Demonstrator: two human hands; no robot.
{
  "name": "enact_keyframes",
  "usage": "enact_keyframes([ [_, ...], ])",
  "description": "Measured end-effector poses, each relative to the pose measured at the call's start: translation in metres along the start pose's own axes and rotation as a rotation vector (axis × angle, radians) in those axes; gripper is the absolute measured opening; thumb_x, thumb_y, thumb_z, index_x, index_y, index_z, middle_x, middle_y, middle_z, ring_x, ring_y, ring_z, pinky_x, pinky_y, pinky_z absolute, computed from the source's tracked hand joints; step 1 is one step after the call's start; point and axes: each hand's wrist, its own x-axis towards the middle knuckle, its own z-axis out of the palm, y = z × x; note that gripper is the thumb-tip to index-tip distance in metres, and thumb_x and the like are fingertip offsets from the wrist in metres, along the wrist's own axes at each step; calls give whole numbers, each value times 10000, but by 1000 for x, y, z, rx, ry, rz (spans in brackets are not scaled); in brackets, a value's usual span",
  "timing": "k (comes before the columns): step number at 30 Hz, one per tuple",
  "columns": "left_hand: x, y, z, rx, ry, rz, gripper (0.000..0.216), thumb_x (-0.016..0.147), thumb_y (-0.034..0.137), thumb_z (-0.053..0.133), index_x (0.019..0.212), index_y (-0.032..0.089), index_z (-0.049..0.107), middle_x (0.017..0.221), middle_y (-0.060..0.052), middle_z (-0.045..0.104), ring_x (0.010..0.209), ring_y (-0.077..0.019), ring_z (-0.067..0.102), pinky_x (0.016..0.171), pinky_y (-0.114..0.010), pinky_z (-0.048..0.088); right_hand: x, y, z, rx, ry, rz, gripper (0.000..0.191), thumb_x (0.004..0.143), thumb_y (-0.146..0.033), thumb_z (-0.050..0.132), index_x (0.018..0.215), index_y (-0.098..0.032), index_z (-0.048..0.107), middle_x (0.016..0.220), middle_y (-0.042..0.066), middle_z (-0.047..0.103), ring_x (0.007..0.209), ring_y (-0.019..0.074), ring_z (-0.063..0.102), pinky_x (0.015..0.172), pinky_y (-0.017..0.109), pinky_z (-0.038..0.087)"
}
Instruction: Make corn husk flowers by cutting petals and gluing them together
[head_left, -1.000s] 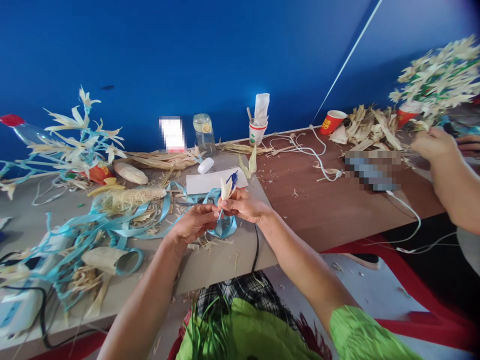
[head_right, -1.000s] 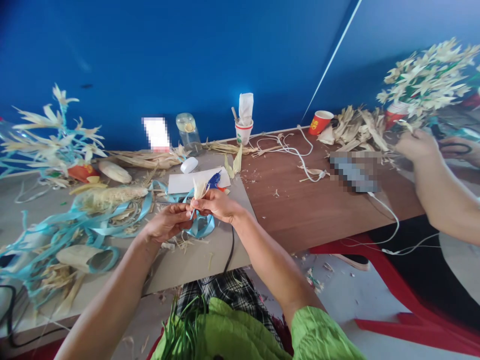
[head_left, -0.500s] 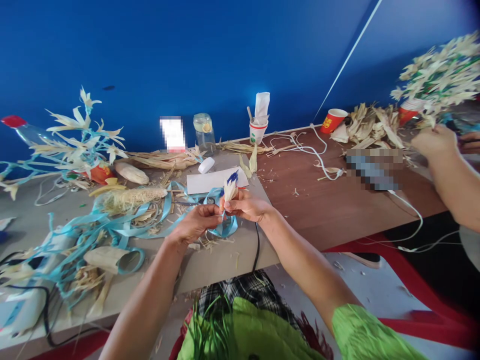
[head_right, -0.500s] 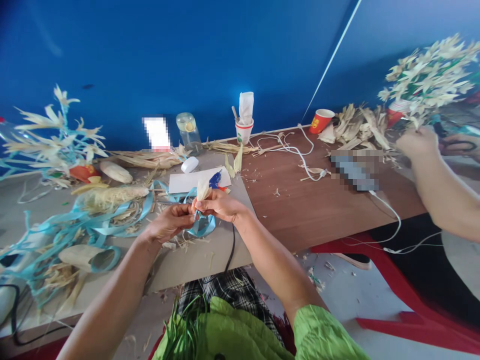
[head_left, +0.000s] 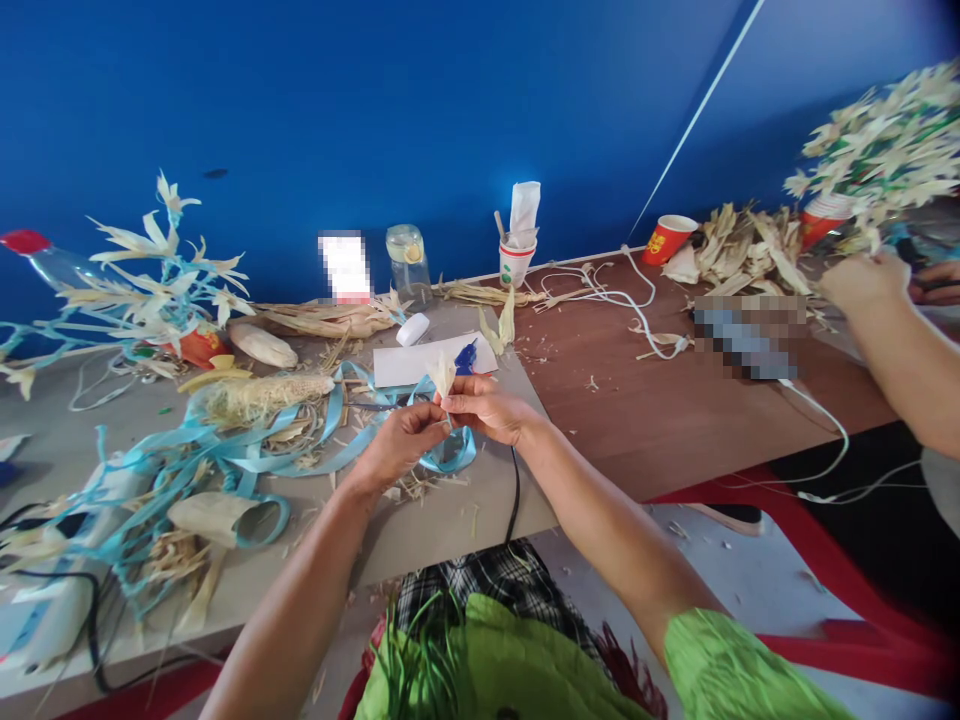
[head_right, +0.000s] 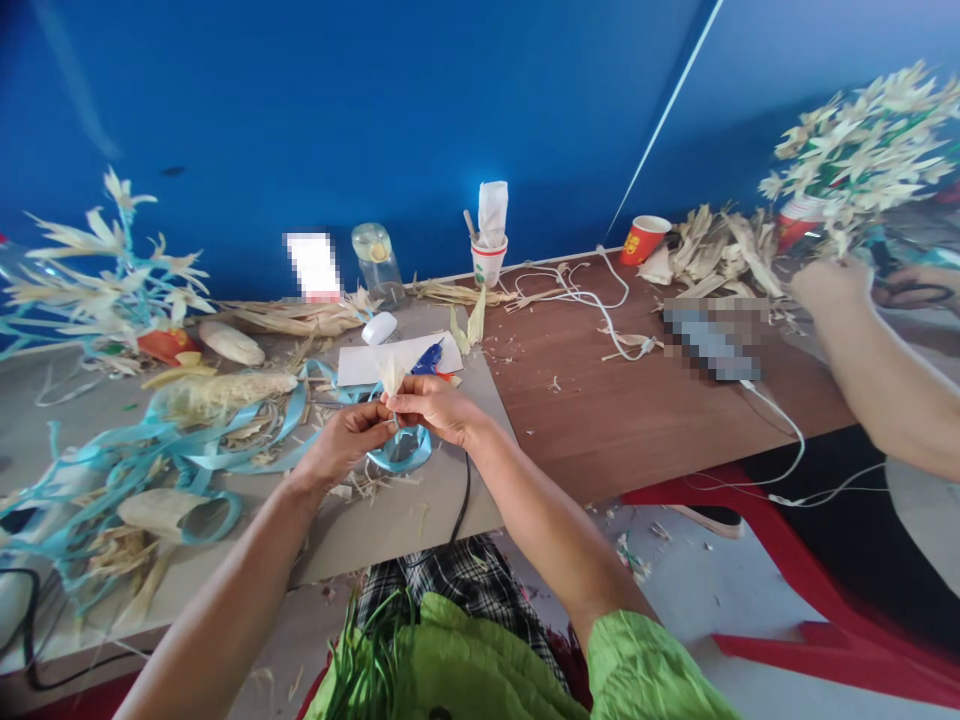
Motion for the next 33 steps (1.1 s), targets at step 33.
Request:
enact_keyframes([
  [33, 6, -3, -3, -246, 162, -84, 325, 709, 422, 666, 877, 153, 594, 683, 32, 519, 506, -50, 377, 476, -189, 301, -4, 5, 13, -924, 190, -415, 144, 826, -239, 492, 771, -157, 598, 624, -30, 485, 594, 93, 414, 575, 194, 323],
])
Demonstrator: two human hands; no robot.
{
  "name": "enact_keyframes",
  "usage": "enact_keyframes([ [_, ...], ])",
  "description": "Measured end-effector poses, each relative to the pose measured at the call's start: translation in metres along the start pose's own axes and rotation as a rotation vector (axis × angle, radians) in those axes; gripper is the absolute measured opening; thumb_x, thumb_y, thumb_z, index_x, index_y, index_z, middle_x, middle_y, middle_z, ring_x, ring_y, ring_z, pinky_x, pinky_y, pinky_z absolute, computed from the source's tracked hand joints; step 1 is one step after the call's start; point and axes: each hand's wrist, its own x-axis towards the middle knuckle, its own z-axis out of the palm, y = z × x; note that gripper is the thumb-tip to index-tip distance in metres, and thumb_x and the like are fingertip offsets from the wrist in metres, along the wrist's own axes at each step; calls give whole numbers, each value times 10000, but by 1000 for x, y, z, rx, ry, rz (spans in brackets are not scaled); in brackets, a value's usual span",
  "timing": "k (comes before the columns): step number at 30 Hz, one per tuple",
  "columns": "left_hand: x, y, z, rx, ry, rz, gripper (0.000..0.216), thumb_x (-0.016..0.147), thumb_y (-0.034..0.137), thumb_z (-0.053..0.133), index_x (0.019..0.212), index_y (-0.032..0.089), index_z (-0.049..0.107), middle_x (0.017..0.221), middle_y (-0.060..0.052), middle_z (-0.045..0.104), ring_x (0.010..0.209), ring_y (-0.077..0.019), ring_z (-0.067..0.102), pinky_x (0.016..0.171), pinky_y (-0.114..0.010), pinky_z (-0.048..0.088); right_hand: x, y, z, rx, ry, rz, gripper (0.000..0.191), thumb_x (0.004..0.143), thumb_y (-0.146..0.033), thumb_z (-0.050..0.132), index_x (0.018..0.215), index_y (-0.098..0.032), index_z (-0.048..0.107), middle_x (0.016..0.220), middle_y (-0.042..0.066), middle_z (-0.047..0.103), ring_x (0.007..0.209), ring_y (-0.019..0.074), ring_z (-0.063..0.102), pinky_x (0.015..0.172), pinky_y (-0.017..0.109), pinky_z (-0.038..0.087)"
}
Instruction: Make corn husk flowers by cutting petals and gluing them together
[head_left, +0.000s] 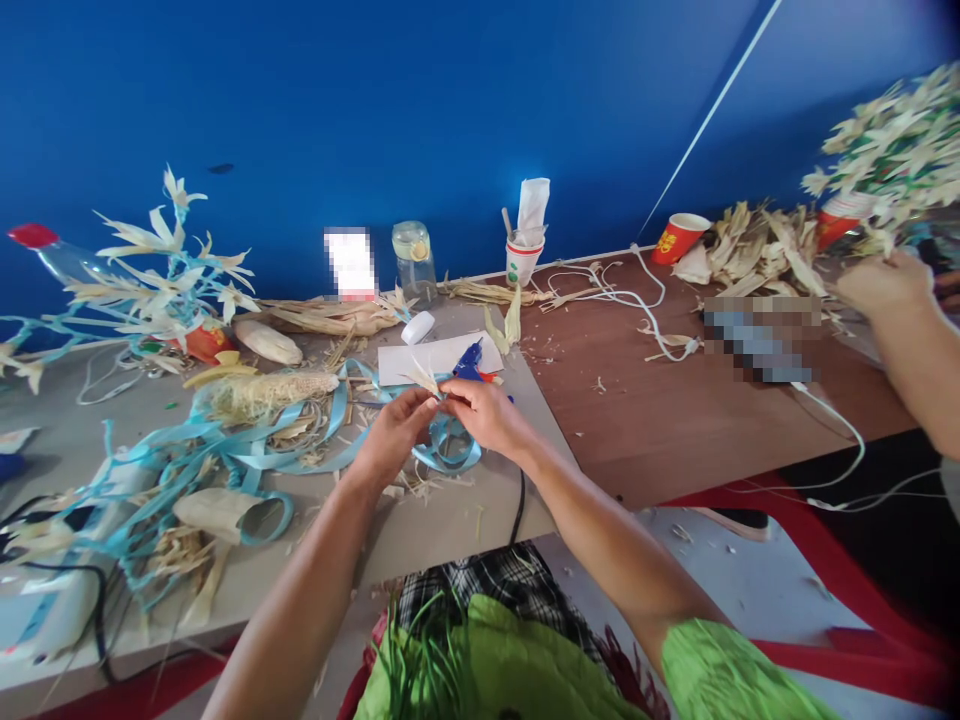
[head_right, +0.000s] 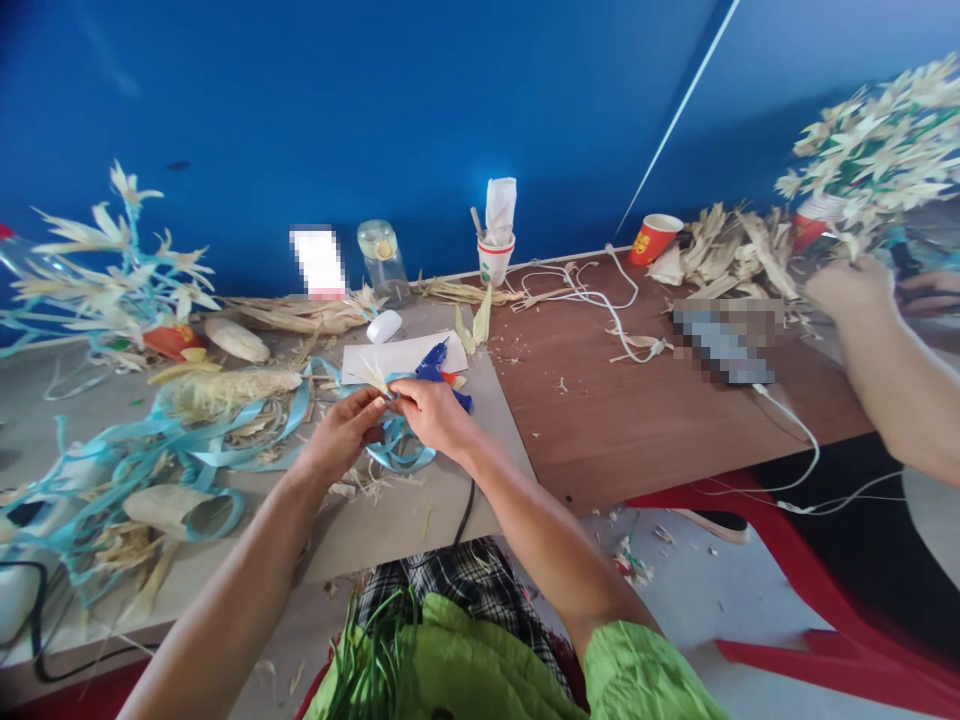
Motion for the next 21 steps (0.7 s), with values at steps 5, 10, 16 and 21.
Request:
enact_keyframes([
  [5, 4, -4, -2, -146, 26, -41, 350, 634, 401, 749, 822, 132, 626, 726, 0, 591, 533, -53, 458, 462, -178, 326, -1, -1, 1, -16, -40, -63, 204, 847, -227, 465, 789, -156, 647, 680, -7, 559, 659, 112, 498, 630, 199, 371],
  [10, 4, -4, -2, -217, -2, -73, 315, 578, 331, 797, 746, 123, 631, 686, -5, 606, 482, -40, 451, 422, -165, 316, 0, 10, 7, 40, -3, -27, 319, 825, -186, 495, 1115, -171, 626, 870, 28, 647, 738, 130, 560, 687, 230, 433],
  [16, 3, -2, -1, -240, 11, -99, 281, 606, 338, 773, 733, 127, 637, 674, -12, 608, 491, -55, 484, 419, -163, 336, 0, 10, 7, 15, -8, 41, 564, 799, -173, 561, 1344, -180, 415, 663, -21, 585, 601, 117, 515, 613, 246, 436],
  [21, 4, -4, -2, -166, 31, -45, 252, 605, 328, 762, 693, 131, 631, 607, 10, 576, 462, -50, 438, 429, -180, 306, 0, 12, 8, 24, 7, 76, 566, 789, -173, 590, 1317, -160, 384, 671, -19, 594, 599, 117, 535, 602, 251, 431],
])
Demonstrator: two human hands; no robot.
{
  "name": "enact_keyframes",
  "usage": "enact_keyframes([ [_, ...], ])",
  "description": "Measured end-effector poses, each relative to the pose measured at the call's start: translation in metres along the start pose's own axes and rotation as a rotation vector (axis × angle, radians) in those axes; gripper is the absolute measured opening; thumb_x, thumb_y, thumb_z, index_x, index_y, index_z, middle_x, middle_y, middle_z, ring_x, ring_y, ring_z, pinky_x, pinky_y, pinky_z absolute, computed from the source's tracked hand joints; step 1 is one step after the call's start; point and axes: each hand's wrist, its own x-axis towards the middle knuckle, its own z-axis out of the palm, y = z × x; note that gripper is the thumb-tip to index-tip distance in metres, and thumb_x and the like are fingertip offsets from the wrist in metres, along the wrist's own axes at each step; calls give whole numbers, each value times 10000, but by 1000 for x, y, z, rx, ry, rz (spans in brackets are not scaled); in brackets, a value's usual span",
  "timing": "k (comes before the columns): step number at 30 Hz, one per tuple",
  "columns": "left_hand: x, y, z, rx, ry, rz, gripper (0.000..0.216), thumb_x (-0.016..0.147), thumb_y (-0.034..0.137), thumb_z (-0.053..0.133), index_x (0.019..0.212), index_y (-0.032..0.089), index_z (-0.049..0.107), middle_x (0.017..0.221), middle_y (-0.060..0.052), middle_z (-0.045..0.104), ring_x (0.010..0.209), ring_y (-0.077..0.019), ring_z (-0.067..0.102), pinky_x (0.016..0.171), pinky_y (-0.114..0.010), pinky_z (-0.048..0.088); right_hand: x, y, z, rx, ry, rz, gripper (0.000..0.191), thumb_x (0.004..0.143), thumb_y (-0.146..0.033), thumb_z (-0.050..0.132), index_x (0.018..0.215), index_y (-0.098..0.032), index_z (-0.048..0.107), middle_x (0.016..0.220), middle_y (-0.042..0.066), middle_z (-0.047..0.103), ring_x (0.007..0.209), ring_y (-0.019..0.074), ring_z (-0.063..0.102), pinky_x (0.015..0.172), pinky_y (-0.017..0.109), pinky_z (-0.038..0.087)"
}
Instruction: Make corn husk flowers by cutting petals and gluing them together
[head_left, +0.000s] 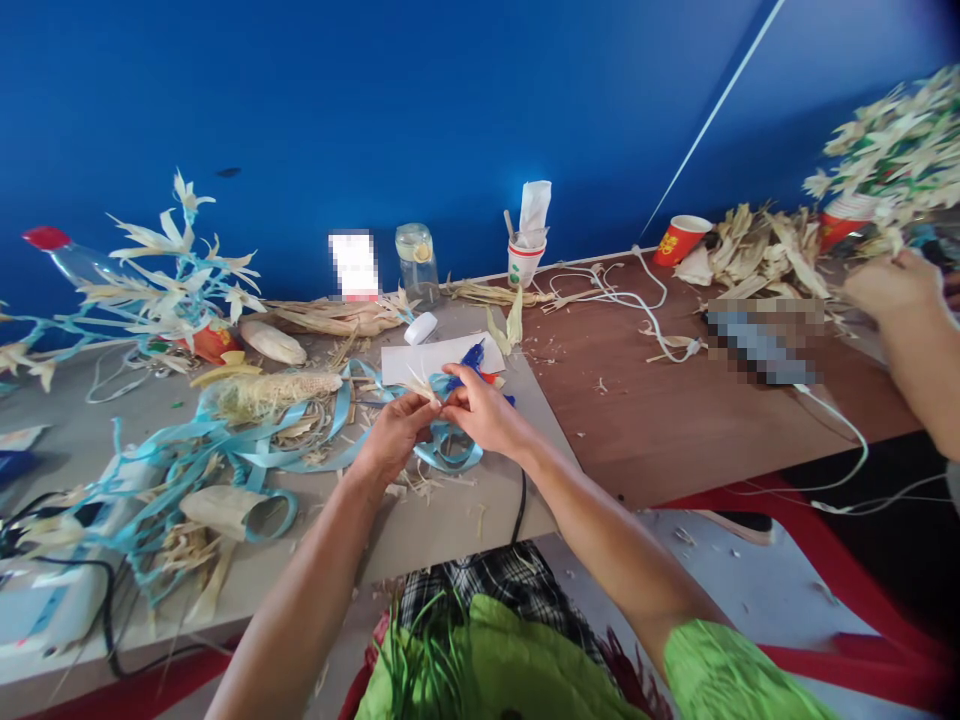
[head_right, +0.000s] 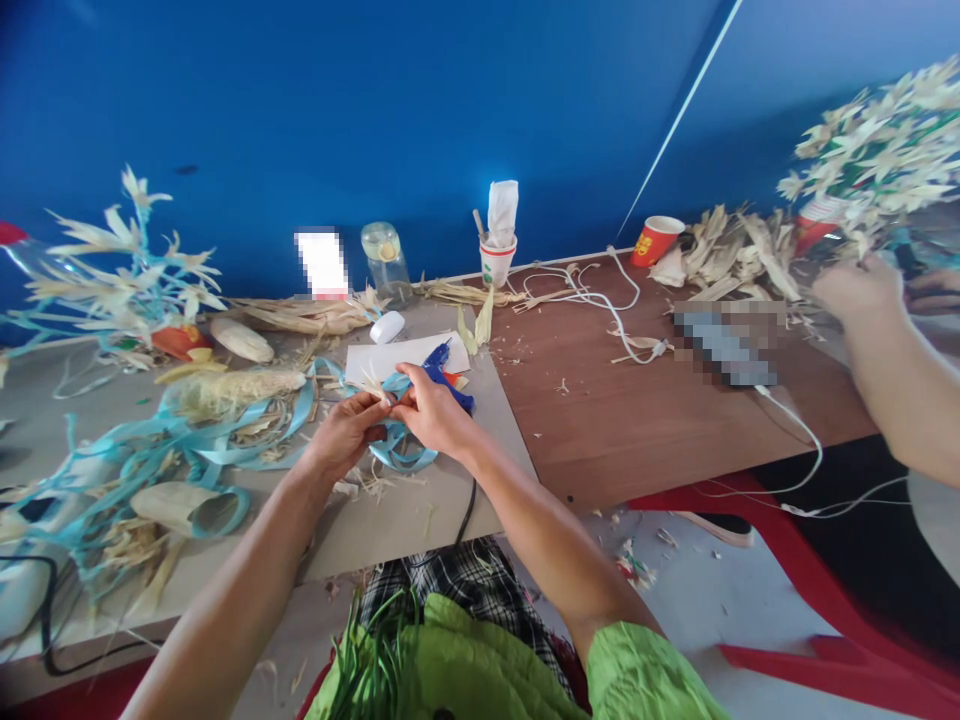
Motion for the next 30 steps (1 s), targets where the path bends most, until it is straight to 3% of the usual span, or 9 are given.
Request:
enact_keyframes([
  [12, -3, 3, 3, 209, 122, 108, 237, 607, 353, 734, 671, 139, 654, 568, 28, 553, 452, -58, 384, 452, -209, 268, 2, 3, 1, 26, 36, 29, 484, 765, -210, 623, 1205, -170, 424, 637, -44, 565, 572, 109, 531, 552, 235, 410],
  [17, -5, 4, 7, 203, 164, 93, 241, 631, 363, 714, 693, 141, 642, 617, 12, 588, 498, -77, 451, 465, -203, 308, 5, 4, 1, 33, 70, 54, 454, 743, -230, 651, 1144, -167, 450, 626, -50, 555, 562, 101, 514, 543, 227, 398],
  [25, -2, 6, -1, 126, 199, 73, 278, 606, 377, 734, 727, 152, 624, 694, -2, 621, 591, -106, 526, 502, -201, 377, 7, -5, -10, 231, -83, 201, 386, 757, -351, 621, 1063, -172, 469, 511, -88, 474, 408, 86, 399, 411, 213, 303],
  [30, 2, 3, -6, 138, 243, 144, 312, 614, 423, 720, 740, 152, 631, 726, -23, 646, 631, -138, 561, 527, -228, 401, 9, -1, -22, 37, 165, 91, 280, 800, -377, 563, 977, -161, 565, 647, -20, 544, 563, 114, 502, 569, 247, 407],
])
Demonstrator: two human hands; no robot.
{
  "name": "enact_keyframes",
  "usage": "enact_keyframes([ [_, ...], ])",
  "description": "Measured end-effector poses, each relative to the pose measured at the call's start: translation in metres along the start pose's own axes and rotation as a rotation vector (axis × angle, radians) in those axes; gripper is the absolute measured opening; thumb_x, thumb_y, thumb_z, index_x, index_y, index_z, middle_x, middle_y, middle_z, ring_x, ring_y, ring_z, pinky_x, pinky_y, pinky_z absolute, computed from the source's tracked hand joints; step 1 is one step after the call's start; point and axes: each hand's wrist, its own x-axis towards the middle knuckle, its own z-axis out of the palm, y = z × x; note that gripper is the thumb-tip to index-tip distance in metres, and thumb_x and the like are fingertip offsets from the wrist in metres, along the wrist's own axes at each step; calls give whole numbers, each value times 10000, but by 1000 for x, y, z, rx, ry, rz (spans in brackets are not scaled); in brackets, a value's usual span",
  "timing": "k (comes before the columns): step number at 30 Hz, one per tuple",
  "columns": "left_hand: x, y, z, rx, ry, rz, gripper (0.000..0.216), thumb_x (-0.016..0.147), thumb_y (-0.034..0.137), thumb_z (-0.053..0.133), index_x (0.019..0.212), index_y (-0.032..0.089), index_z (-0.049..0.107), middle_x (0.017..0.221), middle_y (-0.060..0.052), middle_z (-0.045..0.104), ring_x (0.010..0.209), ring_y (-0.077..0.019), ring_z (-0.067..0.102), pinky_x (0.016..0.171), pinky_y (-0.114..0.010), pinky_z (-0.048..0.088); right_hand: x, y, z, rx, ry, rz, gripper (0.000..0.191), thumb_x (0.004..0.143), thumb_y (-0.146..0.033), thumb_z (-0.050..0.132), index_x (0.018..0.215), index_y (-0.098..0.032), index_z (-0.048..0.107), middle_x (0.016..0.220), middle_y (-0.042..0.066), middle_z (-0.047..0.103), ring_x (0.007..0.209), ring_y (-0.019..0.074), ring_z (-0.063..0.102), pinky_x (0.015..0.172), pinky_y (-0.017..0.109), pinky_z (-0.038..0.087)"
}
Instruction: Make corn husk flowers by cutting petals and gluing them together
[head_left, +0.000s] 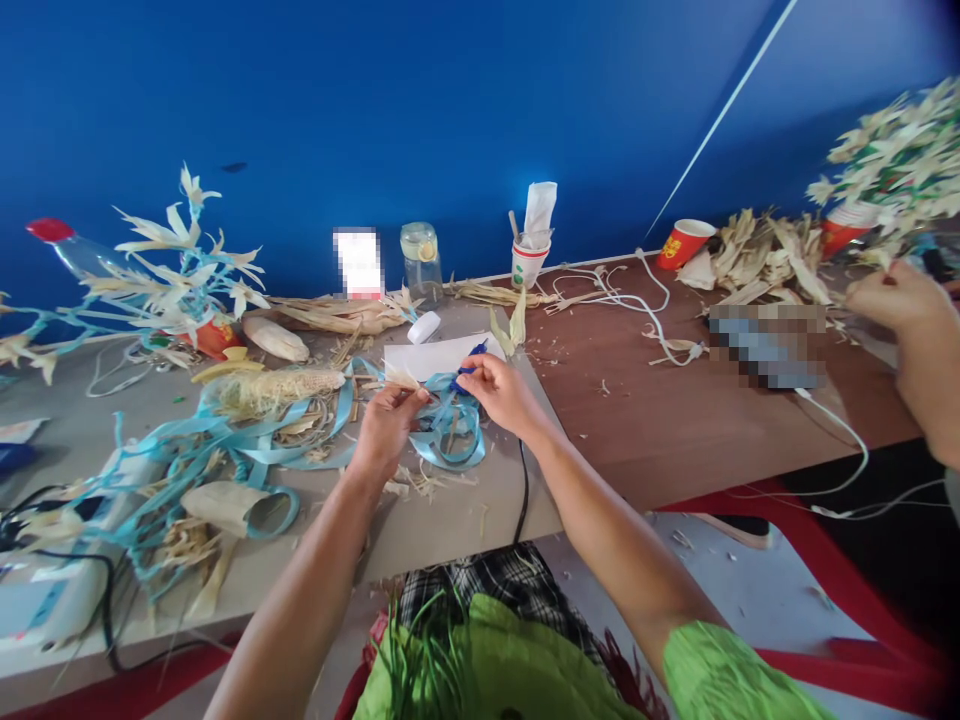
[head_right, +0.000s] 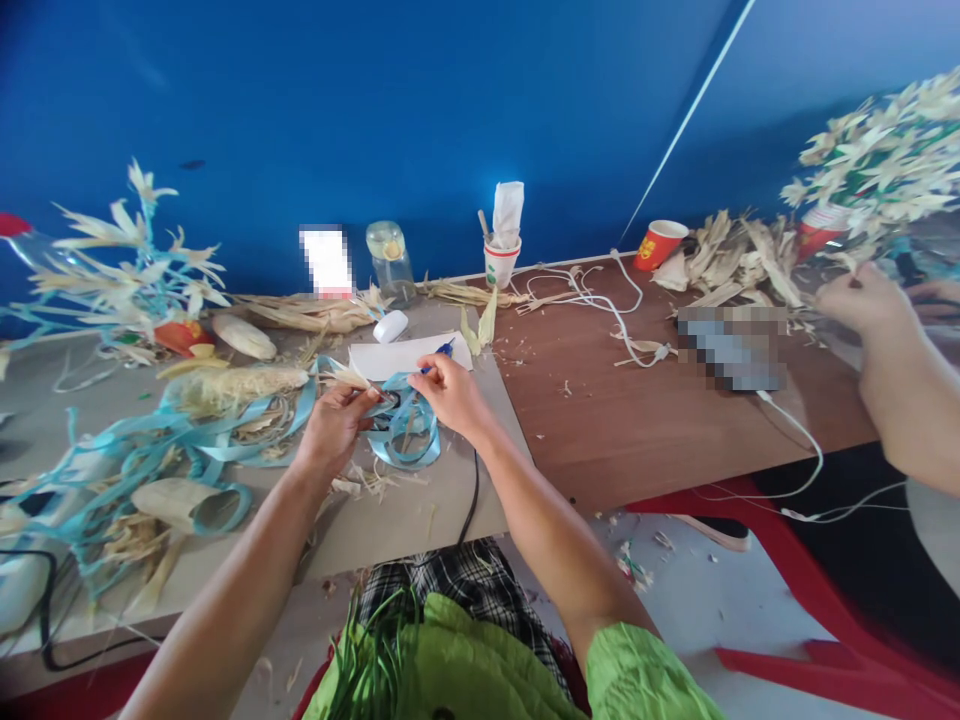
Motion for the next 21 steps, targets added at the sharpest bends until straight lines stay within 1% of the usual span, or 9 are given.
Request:
enact_keyframes([
  [2, 1, -1, -1, 16, 47, 15, 319, 611, 429, 721, 753, 157, 632, 736, -25, 653, 661, -147, 573, 548, -232, 407, 1, 4, -3, -178, 123, -9, 221, 791, -328, 575, 934, -162, 604, 717, 8, 567, 631, 129, 526, 650, 271, 428],
  [4, 2, -1, -2, 13, 90, 26, 325, 607, 427, 726, 770, 162, 633, 736, -23, 654, 684, -151, 579, 557, -230, 409, 2, 7, -4, -325, 200, -2, 184, 768, -284, 599, 908, -168, 627, 801, 35, 579, 678, 140, 537, 699, 289, 434],
  [6, 2, 0, -3, -8, 118, 39, 319, 608, 418, 729, 773, 163, 632, 723, -19, 647, 680, -146, 575, 552, -223, 406, 2, 7, -5, -354, 236, -22, 172, 760, -277, 610, 890, -168, 639, 876, 60, 583, 713, 147, 544, 712, 293, 438],
  [8, 3, 1, -3, -52, 136, 51, 300, 615, 400, 731, 765, 161, 629, 711, -12, 637, 660, -133, 566, 546, -215, 405, 0, 4, -3, -254, 192, -61, 188, 790, -320, 586, 873, -162, 646, 861, 64, 596, 707, 147, 543, 683, 280, 439],
  [11, 3, 1, -2, -139, 142, 80, 264, 633, 366, 729, 758, 157, 628, 706, -1, 626, 613, -104, 545, 528, -199, 393, -4, -2, 6, -19, -13, -69, 281, 829, -409, 535, 869, -154, 646, 756, 39, 614, 655, 135, 531, 613, 254, 426],
  [13, 3, 0, -1, -194, 121, 123, 234, 649, 343, 724, 750, 153, 633, 684, 10, 609, 563, -79, 512, 505, -188, 374, -7, -6, 13, 82, -116, -45, 312, 813, -438, 554, 888, -148, 643, 766, 32, 628, 662, 128, 535, 613, 246, 426],
  [16, 2, 0, 2, -261, 82, 201, 192, 662, 311, 720, 738, 151, 646, 652, 20, 594, 536, -67, 496, 530, -195, 392, -9, -9, 23, 91, -123, -46, 320, 777, -439, 602, 880, -139, 644, 828, 42, 622, 686, 119, 529, 645, 247, 428],
  [18, 0, 1, 5, -277, 80, 238, 171, 661, 292, 725, 725, 149, 655, 668, 9, 614, 583, -78, 532, 601, -211, 427, -9, -10, 28, 53, -96, -41, 307, 757, -434, 627, 840, -139, 648, 807, 34, 591, 653, 109, 499, 632, 247, 419],
  [21, -2, 1, 9, -281, 96, 262, 159, 650, 279, 735, 695, 147, 660, 707, -9, 644, 653, -92, 563, 676, -222, 441, -9, -11, 33, 28, -39, -23, 286, 712, -419, 672, 790, -146, 639, 782, 15, 539, 623, 100, 462, 617, 248, 407],
])
